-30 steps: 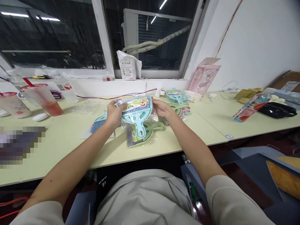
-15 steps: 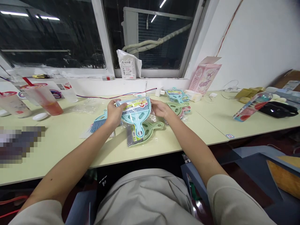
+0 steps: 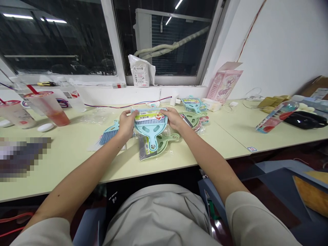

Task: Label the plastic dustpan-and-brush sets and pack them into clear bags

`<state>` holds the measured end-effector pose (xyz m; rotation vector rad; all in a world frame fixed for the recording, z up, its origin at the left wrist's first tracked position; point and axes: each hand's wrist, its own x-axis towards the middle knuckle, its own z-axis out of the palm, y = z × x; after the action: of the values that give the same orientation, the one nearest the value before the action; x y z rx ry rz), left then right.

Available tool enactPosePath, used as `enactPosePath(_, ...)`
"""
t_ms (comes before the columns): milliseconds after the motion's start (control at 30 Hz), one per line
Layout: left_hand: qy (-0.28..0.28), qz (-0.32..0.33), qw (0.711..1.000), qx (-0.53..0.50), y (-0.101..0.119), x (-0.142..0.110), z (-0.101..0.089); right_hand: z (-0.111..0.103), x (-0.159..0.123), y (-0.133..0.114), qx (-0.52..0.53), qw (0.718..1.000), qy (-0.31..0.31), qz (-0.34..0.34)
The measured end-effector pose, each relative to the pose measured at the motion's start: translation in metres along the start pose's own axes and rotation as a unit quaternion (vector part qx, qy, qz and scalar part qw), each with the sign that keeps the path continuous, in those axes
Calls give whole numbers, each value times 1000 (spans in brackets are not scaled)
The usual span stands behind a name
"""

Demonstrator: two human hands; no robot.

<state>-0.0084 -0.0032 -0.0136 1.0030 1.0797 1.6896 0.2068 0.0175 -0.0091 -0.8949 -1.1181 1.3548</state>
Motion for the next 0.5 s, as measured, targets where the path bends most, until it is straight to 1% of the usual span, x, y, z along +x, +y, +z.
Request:
enactPosePath(100,-12,-12,999,-41,3,2,-1,-2,2,0,10,1000,18,-18)
enactPosePath(167,-26,-17,998,-52,3,3,-3,-4,4,0,14,999,28,-26)
enactPosePath(333,-24,-13,997,-77,-2,7,-6,-6,7,3,18,998,49,-30)
enactPosePath(400,-54,-27,993,-97,-5,8,-6,-7,8,5,12,998,57,-25)
enactPosePath(500,-120,-56,983,-124,-7,9,-5,-9,10,8,0,998,66,-11)
